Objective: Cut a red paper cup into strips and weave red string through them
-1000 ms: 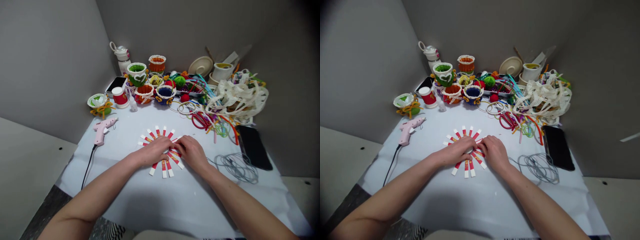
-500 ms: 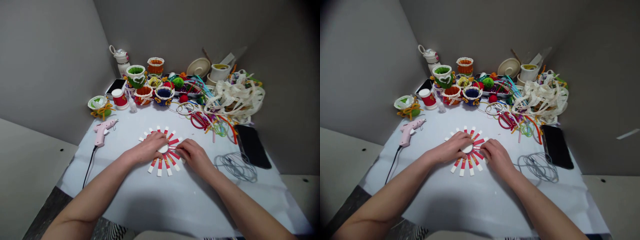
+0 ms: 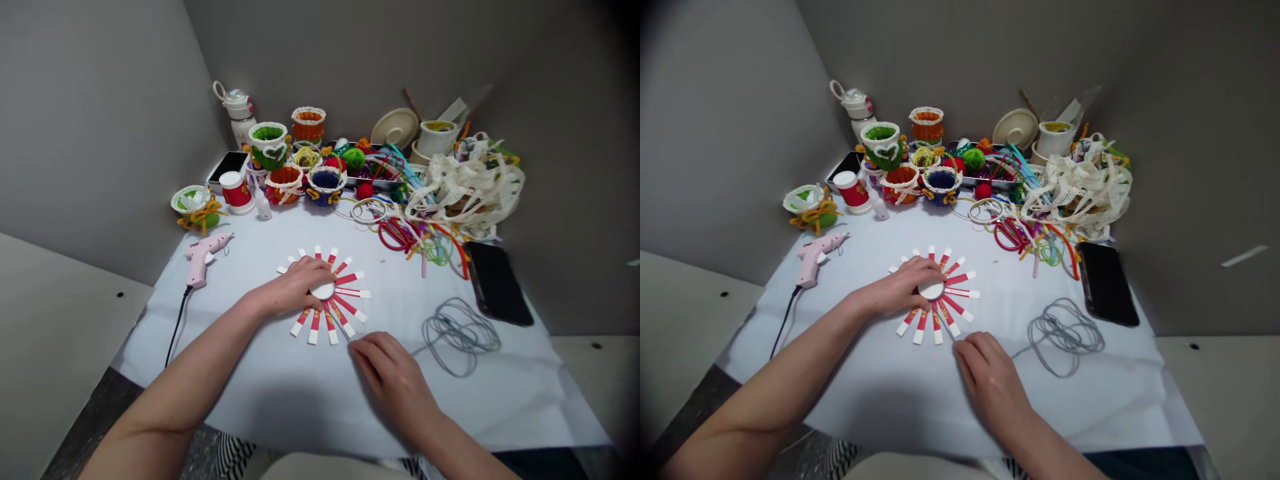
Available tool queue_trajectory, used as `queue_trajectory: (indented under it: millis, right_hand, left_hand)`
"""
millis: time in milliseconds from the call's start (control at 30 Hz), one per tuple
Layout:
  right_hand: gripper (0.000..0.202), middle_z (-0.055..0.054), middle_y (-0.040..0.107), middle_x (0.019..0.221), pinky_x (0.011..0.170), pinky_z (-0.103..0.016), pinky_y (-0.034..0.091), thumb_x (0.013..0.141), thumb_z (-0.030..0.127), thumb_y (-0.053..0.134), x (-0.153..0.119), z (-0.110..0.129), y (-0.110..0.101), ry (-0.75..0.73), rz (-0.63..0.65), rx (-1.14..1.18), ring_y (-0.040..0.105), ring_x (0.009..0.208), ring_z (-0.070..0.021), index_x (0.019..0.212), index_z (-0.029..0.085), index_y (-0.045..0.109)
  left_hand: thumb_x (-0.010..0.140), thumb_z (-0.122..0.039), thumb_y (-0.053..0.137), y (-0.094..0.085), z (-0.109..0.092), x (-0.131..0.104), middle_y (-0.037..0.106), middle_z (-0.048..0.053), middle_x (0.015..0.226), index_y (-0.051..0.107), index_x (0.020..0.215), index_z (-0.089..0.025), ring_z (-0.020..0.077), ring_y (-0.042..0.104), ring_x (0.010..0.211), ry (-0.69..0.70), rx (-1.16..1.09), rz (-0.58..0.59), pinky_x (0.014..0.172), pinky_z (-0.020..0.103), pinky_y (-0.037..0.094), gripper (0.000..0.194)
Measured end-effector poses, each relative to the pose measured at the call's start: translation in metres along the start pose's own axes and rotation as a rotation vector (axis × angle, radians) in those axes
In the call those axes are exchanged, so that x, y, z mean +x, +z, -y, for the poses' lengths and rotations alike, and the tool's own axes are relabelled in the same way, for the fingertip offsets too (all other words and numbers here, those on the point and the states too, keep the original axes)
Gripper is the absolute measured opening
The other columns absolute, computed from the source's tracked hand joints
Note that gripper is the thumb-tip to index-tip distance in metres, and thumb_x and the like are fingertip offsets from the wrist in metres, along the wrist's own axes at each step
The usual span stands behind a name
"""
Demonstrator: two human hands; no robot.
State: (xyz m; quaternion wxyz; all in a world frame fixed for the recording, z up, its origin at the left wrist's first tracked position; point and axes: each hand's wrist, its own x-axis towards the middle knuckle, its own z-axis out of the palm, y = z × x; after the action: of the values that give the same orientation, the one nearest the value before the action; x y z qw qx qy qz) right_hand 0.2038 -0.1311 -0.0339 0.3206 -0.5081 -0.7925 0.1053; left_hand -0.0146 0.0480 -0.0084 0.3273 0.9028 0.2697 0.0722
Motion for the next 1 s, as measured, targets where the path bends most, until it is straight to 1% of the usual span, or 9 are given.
queue_trajectory:
  millis: [100, 233, 367, 533, 667, 733, 867, 933, 1000]
  right_hand:
    - [0.013, -0.007, 0.065, 0.089, 0.072, -0.032, 0.052, 0.1, 0.014, 0.053, -0.006, 0.002, 0.005, 0.018, 0.004, 0.001, 0.061, 0.08, -0.019, 0.099, 0.018, 0.065]
    - [0.013, -0.007, 0.064, 0.088, 0.073, -0.034, 0.05, 0.101, 0.017, 0.052, 0.002, -0.011, -0.001, 0.104, -0.024, -0.068, 0.059, 0.081, -0.02, 0.097, 0.018, 0.065]
    - [0.015, -0.007, 0.064, 0.086, 0.073, -0.037, 0.047, 0.101, 0.025, 0.057, 0.029, -0.035, -0.011, 0.131, 0.005, -0.135, 0.057, 0.081, -0.0226, 0.091, 0.019, 0.067]
    - [0.018, -0.006, 0.063, 0.082, 0.073, -0.035, 0.045, 0.099, 0.024, 0.059, 0.074, -0.057, -0.006, 0.076, 0.185, -0.088, 0.057, 0.081, -0.0222, 0.084, 0.02, 0.068]
    - [0.022, -0.006, 0.061, 0.077, 0.072, -0.035, 0.042, 0.098, 0.027, 0.06, 0.098, -0.069, 0.004, 0.074, 0.115, -0.123, 0.054, 0.078, -0.0226, 0.078, 0.019, 0.063]
    - [0.023, -0.006, 0.061, 0.077, 0.072, -0.035, 0.041, 0.099, 0.027, 0.059, 0.102, -0.073, 0.007, 0.076, 0.092, -0.119, 0.053, 0.077, -0.0222, 0.077, 0.019, 0.061]
    - [0.021, -0.005, 0.061, 0.079, 0.073, -0.034, 0.041, 0.099, 0.029, 0.06, 0.098, -0.077, 0.011, 0.069, 0.121, -0.075, 0.053, 0.078, -0.0218, 0.08, 0.02, 0.06]
    - [0.021, -0.005, 0.061, 0.079, 0.073, -0.033, 0.041, 0.099, 0.031, 0.061, 0.096, -0.077, 0.012, 0.081, 0.122, -0.058, 0.053, 0.078, -0.0218, 0.081, 0.02, 0.06]
    - [0.02, -0.004, 0.061, 0.079, 0.073, -0.033, 0.04, 0.099, 0.031, 0.062, 0.094, -0.077, 0.013, 0.089, 0.12, -0.045, 0.053, 0.078, -0.0215, 0.082, 0.02, 0.059]
  left_hand:
    - [0.082, -0.028, 0.083, -0.001, -0.001, 0.001, 0.057, 0.01, 0.134, 0.062, 0.125, -0.023, 0.0305, 0.046, 0.124, -0.002, 0.002, 0.004, 0.105, 0.046, 0.038, 0.048]
    - [0.083, -0.028, 0.081, -0.001, -0.001, 0.001, 0.057, 0.009, 0.134, 0.062, 0.126, -0.024, 0.0302, 0.046, 0.124, 0.006, -0.005, 0.003, 0.106, 0.046, 0.038, 0.047]
    - [0.084, -0.028, 0.081, 0.0, 0.0, 0.001, 0.056, 0.01, 0.136, 0.061, 0.126, -0.023, 0.0304, 0.045, 0.125, 0.017, -0.002, 0.014, 0.107, 0.047, 0.038, 0.047]
    - [0.084, -0.025, 0.08, -0.001, -0.002, 0.001, 0.058, 0.01, 0.132, 0.062, 0.124, -0.022, 0.0299, 0.047, 0.124, 0.029, 0.004, 0.018, 0.107, 0.046, 0.038, 0.044]
    - [0.085, -0.018, 0.078, -0.001, -0.003, 0.003, 0.059, 0.011, 0.13, 0.062, 0.123, -0.019, 0.028, 0.049, 0.122, 0.054, -0.004, 0.039, 0.108, 0.044, 0.039, 0.041]
    - [0.085, -0.015, 0.076, -0.001, -0.003, 0.002, 0.058, 0.01, 0.13, 0.062, 0.123, -0.019, 0.0273, 0.049, 0.123, 0.07, -0.019, 0.043, 0.108, 0.042, 0.039, 0.041]
    - [0.086, -0.014, 0.073, -0.004, -0.004, 0.0, 0.058, 0.01, 0.13, 0.061, 0.126, -0.021, 0.027, 0.049, 0.125, 0.077, -0.04, 0.045, 0.108, 0.042, 0.04, 0.042]
    - [0.086, -0.02, 0.075, -0.005, -0.008, 0.0, 0.057, 0.009, 0.13, 0.062, 0.125, -0.022, 0.0272, 0.05, 0.123, 0.075, -0.05, 0.041, 0.107, 0.042, 0.041, 0.041]
    - [0.084, -0.032, 0.08, -0.003, -0.013, 0.001, 0.057, 0.01, 0.128, 0.064, 0.121, -0.022, 0.028, 0.051, 0.12, 0.054, -0.046, 0.009, 0.104, 0.043, 0.043, 0.041]
